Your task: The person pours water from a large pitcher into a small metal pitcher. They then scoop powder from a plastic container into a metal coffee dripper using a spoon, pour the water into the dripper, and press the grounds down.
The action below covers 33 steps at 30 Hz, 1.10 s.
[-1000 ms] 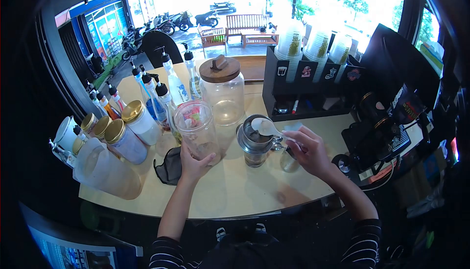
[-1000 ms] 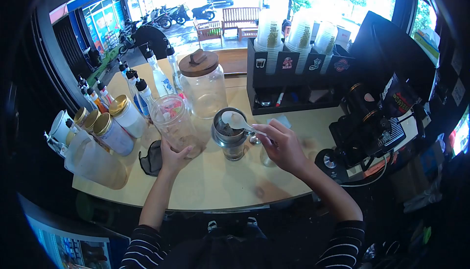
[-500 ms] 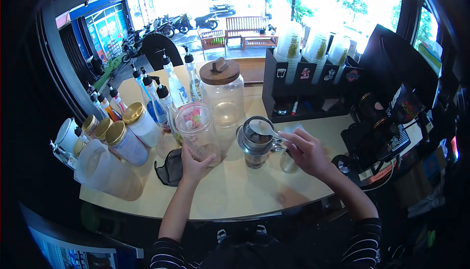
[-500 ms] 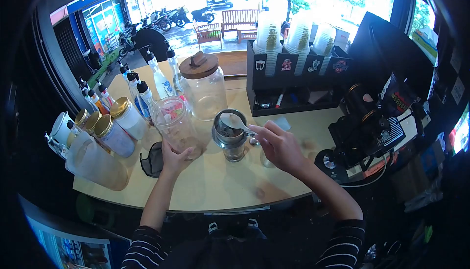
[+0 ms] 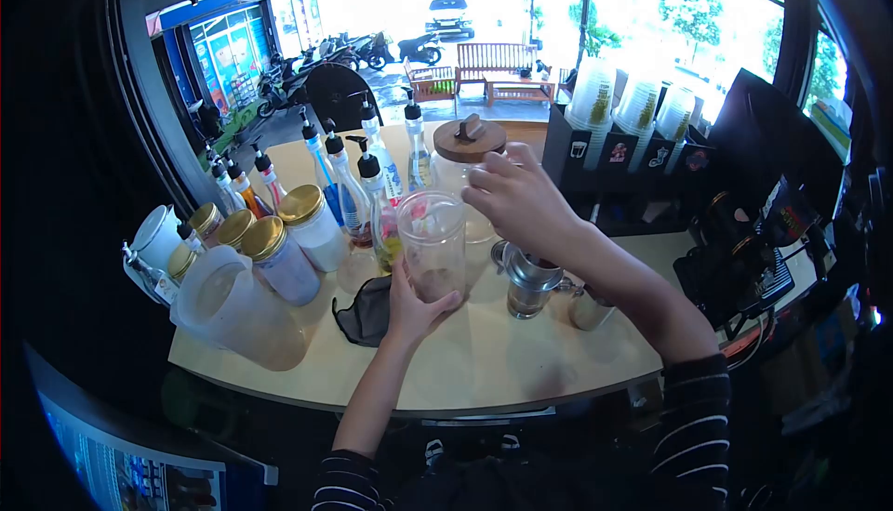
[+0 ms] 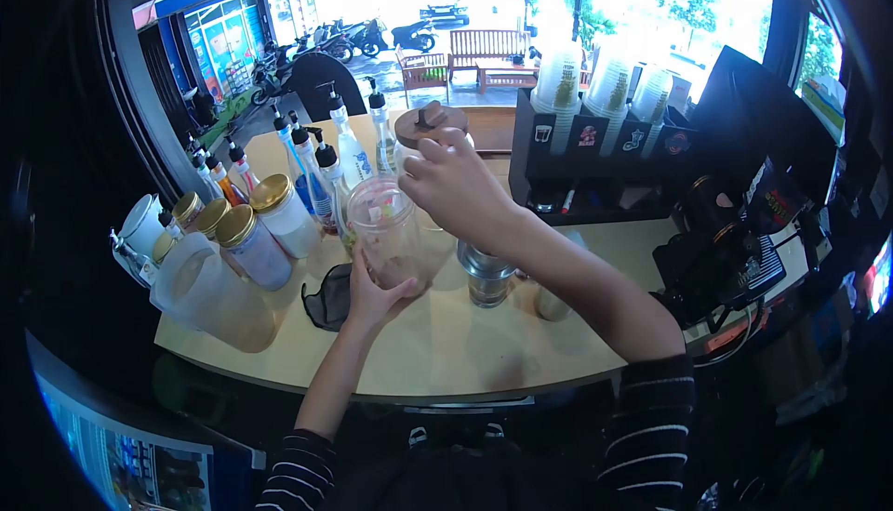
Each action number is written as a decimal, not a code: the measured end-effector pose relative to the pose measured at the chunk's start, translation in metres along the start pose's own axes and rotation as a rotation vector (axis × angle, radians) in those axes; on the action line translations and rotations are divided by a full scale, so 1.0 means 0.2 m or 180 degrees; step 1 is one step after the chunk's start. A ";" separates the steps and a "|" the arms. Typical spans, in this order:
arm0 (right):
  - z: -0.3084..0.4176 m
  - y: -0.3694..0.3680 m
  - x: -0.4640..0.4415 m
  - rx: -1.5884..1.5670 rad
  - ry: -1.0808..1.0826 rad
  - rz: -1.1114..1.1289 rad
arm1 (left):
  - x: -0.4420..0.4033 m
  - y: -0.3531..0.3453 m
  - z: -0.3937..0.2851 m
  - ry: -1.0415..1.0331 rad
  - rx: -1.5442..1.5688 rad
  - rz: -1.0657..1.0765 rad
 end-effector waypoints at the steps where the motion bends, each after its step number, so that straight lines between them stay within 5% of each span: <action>1: 0.03 -0.06 -0.04 0.0085 0.0183 0.0123 | 0.00 0.00 0.00 -0.0092 0.0404 -0.0029; 6: 0.07 -0.11 -0.06 -0.0100 0.0253 -0.0092 | 0.00 0.01 -0.03 -0.0042 0.0061 0.0055; 11: -0.11 0.08 0.27 -0.1267 -0.0812 -0.0156 | 0.04 0.01 -0.13 -0.0434 0.0648 -0.0345; 13: -0.18 0.07 0.52 -0.1525 -0.1348 -0.0007 | 0.09 0.08 -0.30 -0.1835 -0.0817 -0.0945; 16: -0.28 -0.08 0.96 -0.1997 -0.2193 -0.0042 | 0.16 0.00 -0.37 -0.2135 -0.0719 -0.0469; 23: -0.15 -0.35 1.60 -0.2887 -0.3658 0.0084 | 0.04 -0.52 -0.60 -0.1535 -0.0035 0.0288; 27: -0.05 -0.40 1.68 -0.3316 -0.3655 -0.0121 | -0.05 -0.61 -0.53 -0.1174 0.0211 0.0443; 29: -0.01 -0.43 1.69 -0.3663 -0.3798 -0.0219 | -0.06 -0.63 -0.48 -0.0273 0.0367 0.0741; 33: -0.01 -0.44 1.69 -0.3966 -0.3868 -0.0407 | -0.04 -0.64 -0.48 -0.0448 0.0353 0.0647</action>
Point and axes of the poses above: each hand's wrist, its own x-axis away from the middle knuckle, its own y-axis out of the back of the hand, z = x × y, the point moved 5 cm from there along -x, towards the middle knuckle, and after that the axes turned 15 degrees about x, right-handed, at the moved point
